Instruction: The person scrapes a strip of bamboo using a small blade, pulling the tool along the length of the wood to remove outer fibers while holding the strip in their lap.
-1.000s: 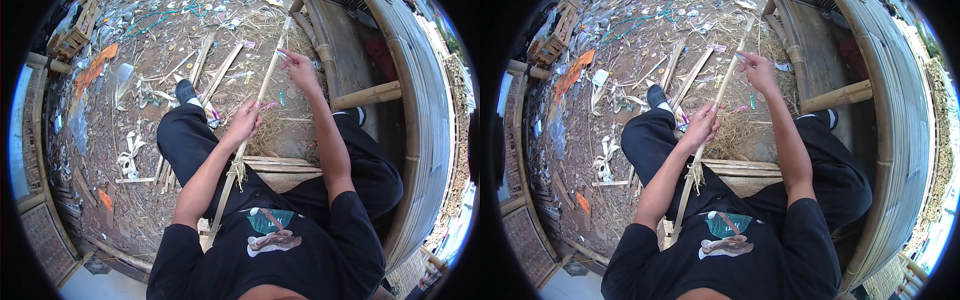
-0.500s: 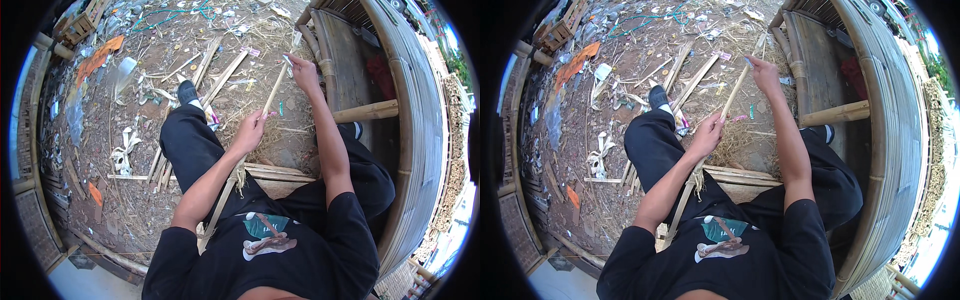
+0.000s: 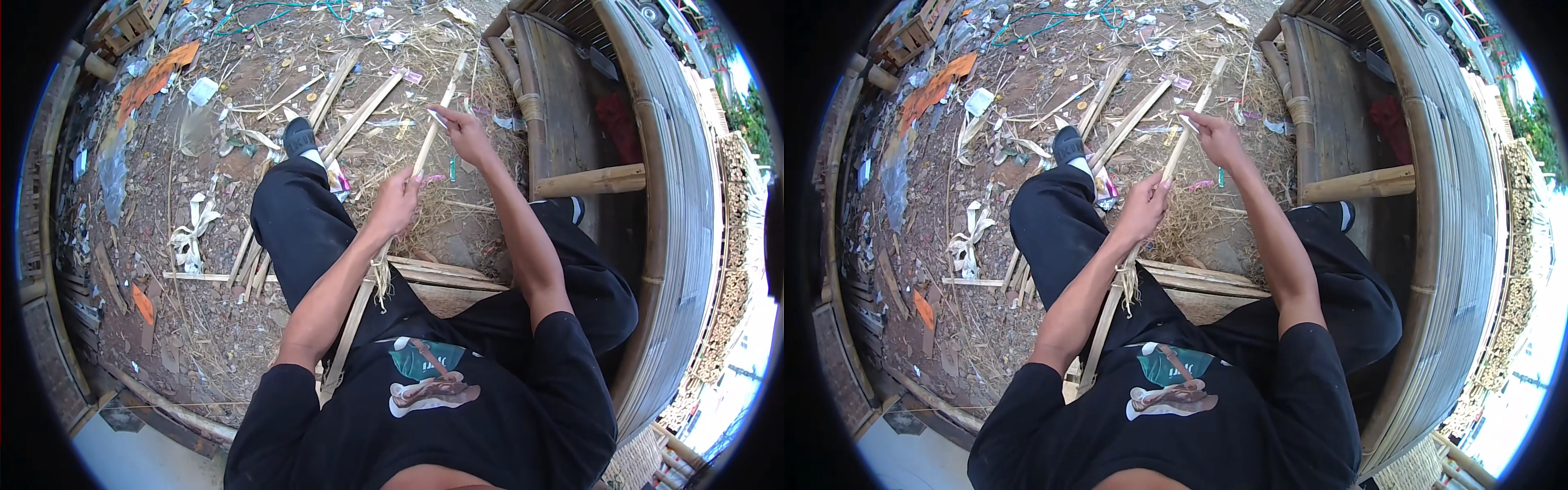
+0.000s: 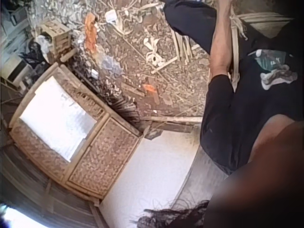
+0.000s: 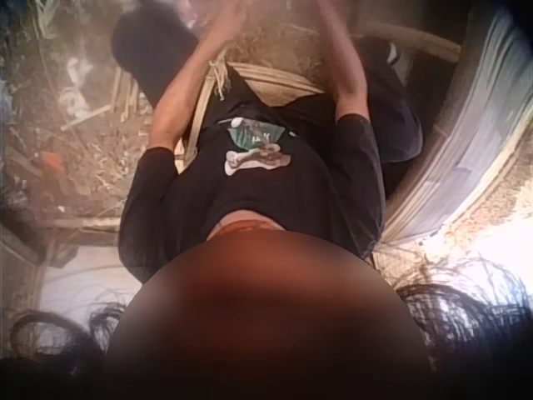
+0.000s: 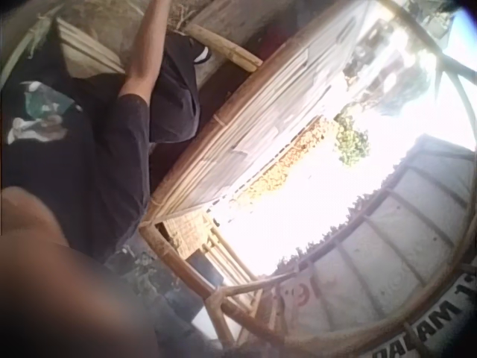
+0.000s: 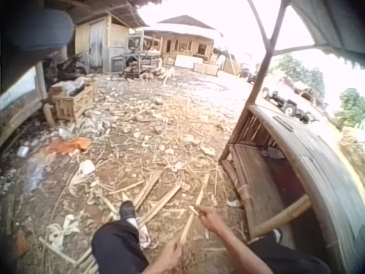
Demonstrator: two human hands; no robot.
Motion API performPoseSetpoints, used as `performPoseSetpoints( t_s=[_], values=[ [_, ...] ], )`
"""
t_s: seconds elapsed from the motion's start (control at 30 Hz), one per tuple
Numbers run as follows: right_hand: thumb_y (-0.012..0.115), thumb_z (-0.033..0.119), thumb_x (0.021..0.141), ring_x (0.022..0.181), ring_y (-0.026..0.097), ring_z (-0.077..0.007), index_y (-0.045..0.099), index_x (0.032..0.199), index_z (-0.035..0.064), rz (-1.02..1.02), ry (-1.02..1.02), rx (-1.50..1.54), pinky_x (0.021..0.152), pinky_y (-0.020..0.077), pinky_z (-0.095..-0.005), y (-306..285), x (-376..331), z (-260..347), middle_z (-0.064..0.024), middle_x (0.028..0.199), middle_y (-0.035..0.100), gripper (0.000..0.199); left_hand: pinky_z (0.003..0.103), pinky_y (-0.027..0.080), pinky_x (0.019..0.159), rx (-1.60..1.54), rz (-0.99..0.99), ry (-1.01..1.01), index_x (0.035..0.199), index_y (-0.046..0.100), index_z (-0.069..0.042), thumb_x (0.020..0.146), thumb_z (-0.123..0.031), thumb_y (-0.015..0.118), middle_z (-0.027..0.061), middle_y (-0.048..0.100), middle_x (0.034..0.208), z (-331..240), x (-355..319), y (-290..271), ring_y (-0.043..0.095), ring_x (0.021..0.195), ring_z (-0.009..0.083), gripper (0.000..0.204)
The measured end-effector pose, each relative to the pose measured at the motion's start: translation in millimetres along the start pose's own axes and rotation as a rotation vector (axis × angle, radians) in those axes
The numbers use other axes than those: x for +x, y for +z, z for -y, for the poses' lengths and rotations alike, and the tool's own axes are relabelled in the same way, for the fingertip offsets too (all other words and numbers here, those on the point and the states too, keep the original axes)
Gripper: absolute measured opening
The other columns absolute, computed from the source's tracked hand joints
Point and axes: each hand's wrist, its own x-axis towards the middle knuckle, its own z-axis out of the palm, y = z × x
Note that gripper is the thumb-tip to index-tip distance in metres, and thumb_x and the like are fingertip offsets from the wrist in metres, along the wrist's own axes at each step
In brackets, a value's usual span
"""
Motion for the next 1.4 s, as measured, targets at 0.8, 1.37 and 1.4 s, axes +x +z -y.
performPoseSetpoints(
  t_s=[0.8,1.37,1.4],
  values=[
    [0.054,0.011,0.095,0.071,0.055,-0.0071,0.064,0.123,0.0221,-0.239,-0.004,0.007,0.070,0.0465,-0.0247,-30.8,18.1,2.1,-0.0129,0.089,0.069,0.032,0.024,0.020,0.031,-0.581,0.362,-0.265,0.074,0.036,-0.013,0.102,-0.047,0.034,-0.0038,0.026,0.046,-31.0,-3.7,-3.4,0.023,0.032,0.0073,0.044],
    [0.051,0.008,0.093,0.068,0.055,-0.0135,0.061,0.127,0.0195,0.104,-0.013,0.040,0.069,0.0476,-0.0299,-18.9,-8.8,10.9,-0.0165,0.088,0.068,0.037,0.024,0.018,0.033,-0.529,0.251,-0.287,0.076,0.039,-0.011,0.103,-0.042,0.037,-0.0038,0.028,0.048,-21.4,3.1,-1.3,0.024,0.034,0.0077,0.040],
    [0.050,0.007,0.093,0.067,0.054,-0.0132,0.061,0.127,0.0185,0.136,0.076,0.054,0.069,0.0472,-0.0290,-17.9,-8.8,16.9,-0.0153,0.086,0.068,0.037,0.024,0.019,0.033,-0.485,0.235,-0.253,0.077,0.039,-0.011,0.103,-0.042,0.037,-0.0040,0.028,0.048,-20.1,1.1,-4.9,0.024,0.034,0.0076,0.040]
  ],
)
